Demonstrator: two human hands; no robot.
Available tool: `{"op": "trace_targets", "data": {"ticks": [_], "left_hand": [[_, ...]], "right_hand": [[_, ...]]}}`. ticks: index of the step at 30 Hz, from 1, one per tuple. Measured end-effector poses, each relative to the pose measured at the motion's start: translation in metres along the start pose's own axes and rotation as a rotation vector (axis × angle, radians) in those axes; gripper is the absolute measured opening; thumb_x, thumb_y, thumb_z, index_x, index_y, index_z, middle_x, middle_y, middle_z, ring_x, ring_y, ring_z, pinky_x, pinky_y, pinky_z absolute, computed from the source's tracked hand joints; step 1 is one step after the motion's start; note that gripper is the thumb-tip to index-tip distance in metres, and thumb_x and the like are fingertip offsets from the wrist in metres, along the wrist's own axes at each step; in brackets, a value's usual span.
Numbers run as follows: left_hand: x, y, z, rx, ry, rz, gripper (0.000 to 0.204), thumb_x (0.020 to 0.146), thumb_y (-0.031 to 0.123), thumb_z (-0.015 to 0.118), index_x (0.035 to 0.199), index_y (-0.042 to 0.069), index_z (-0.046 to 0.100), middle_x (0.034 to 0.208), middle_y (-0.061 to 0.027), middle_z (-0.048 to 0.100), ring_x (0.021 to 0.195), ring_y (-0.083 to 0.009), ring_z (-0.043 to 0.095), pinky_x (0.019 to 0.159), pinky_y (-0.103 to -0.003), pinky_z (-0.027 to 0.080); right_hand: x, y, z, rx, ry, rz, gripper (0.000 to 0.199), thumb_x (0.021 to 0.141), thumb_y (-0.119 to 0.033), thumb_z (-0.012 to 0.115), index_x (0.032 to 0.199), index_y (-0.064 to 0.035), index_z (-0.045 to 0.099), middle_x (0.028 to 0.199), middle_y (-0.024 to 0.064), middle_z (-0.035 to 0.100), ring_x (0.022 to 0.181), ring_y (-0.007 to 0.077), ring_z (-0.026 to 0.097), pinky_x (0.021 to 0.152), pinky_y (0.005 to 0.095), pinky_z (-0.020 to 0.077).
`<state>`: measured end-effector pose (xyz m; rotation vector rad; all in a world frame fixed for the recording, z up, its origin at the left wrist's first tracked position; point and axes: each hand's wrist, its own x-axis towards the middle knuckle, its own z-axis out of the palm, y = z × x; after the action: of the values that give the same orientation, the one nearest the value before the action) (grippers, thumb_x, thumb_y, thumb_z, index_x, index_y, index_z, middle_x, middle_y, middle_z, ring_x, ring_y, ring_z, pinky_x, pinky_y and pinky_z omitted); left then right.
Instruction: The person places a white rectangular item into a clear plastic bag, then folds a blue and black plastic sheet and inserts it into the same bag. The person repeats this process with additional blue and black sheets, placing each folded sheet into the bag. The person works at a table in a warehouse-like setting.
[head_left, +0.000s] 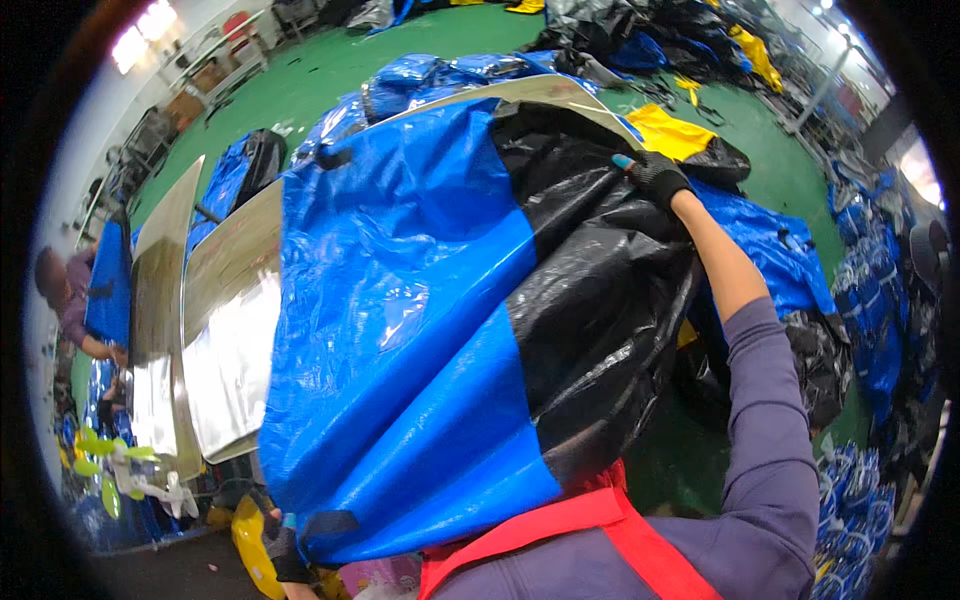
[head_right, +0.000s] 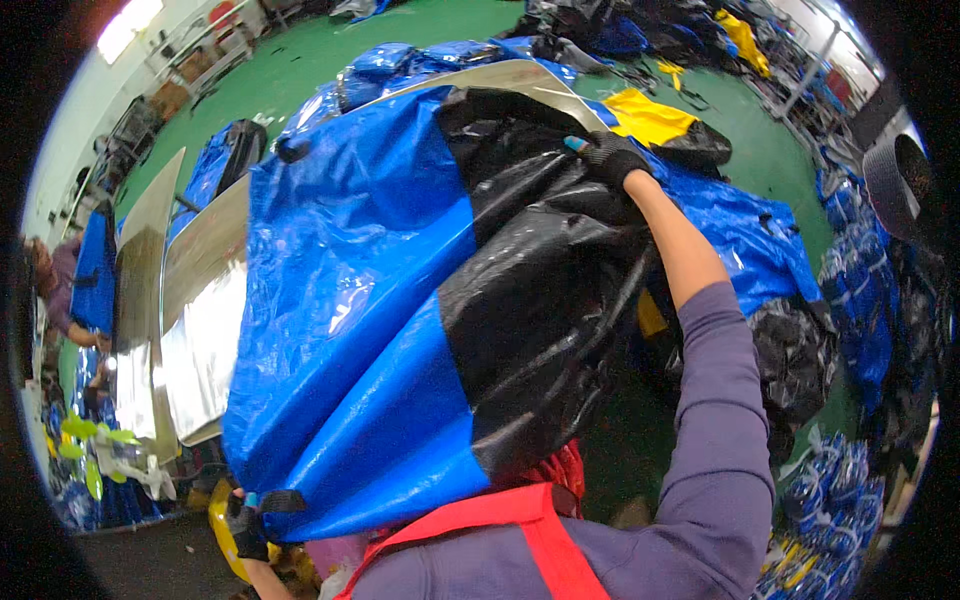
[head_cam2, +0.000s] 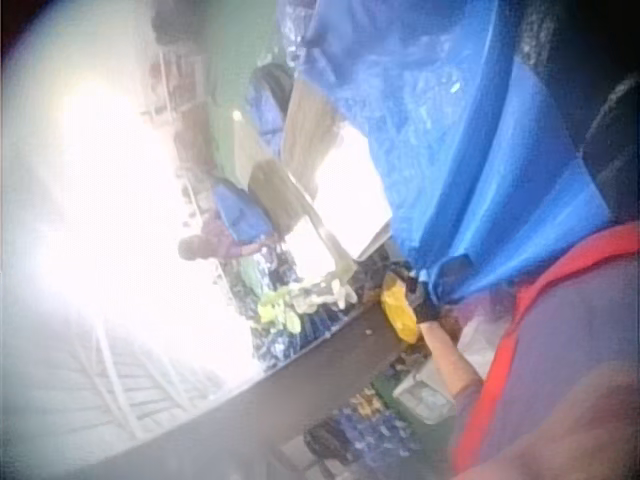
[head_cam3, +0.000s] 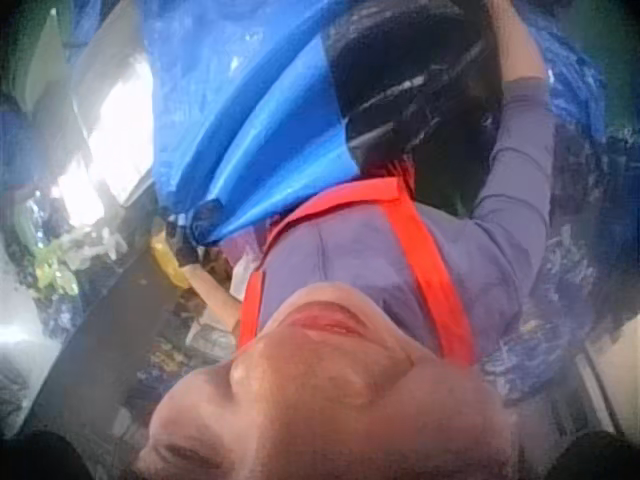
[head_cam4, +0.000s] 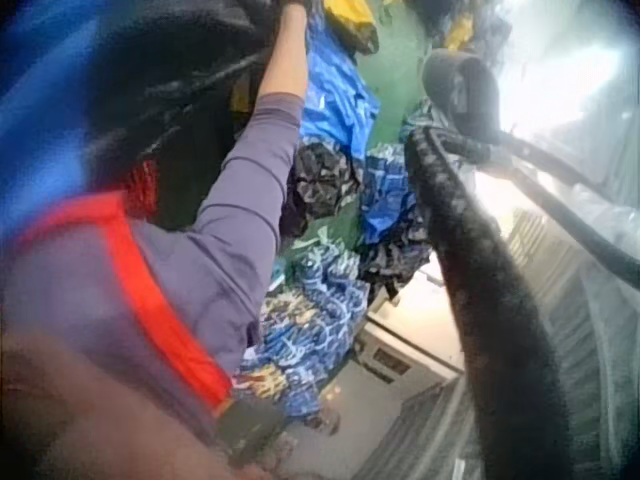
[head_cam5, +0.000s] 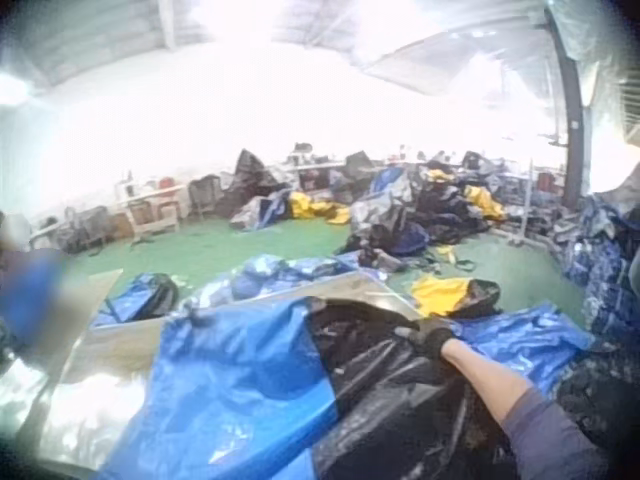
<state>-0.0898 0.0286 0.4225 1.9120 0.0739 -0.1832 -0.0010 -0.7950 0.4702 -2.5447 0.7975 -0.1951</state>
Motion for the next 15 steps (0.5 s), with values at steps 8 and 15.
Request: {"op": "trace_targets", "data": {"ticks": [8,15], "left_hand": [[0.040,0.145,0.217,0.682,-0.387,0.969,0.036,0.082,0.030,0.060,0.109,0.006,0.064,0.104,-0.0174,0.064,0.101,-0.0385,0.057,0.091,-0.049,0.043],[0.025,0.110,0.446,0.209,-1.408,0.721,0.051,0.087,0.032,0.049,0.132,0.007,0.048,0.136,-0.0235,0.043,0.130,-0.0406,0.035,0.110,-0.050,0.022]], "right_hand": [[0.018,-0.047,-0.039,-0.311,-0.270,-0.262,0.087,0.072,-0.074,0.054,0.114,0.0026,0.061,0.111,0.0286,0.061,0.105,0.0369,0.060,0.091,0.0409,0.0445],[0.105,-0.126,0.034,-0.233,-0.005,-0.343,0.053,0.088,-0.054,0.045,0.116,-0.0119,0.062,0.112,0.0219,0.062,0.106,0.0370,0.059,0.094,0.0450,0.0432]]}}
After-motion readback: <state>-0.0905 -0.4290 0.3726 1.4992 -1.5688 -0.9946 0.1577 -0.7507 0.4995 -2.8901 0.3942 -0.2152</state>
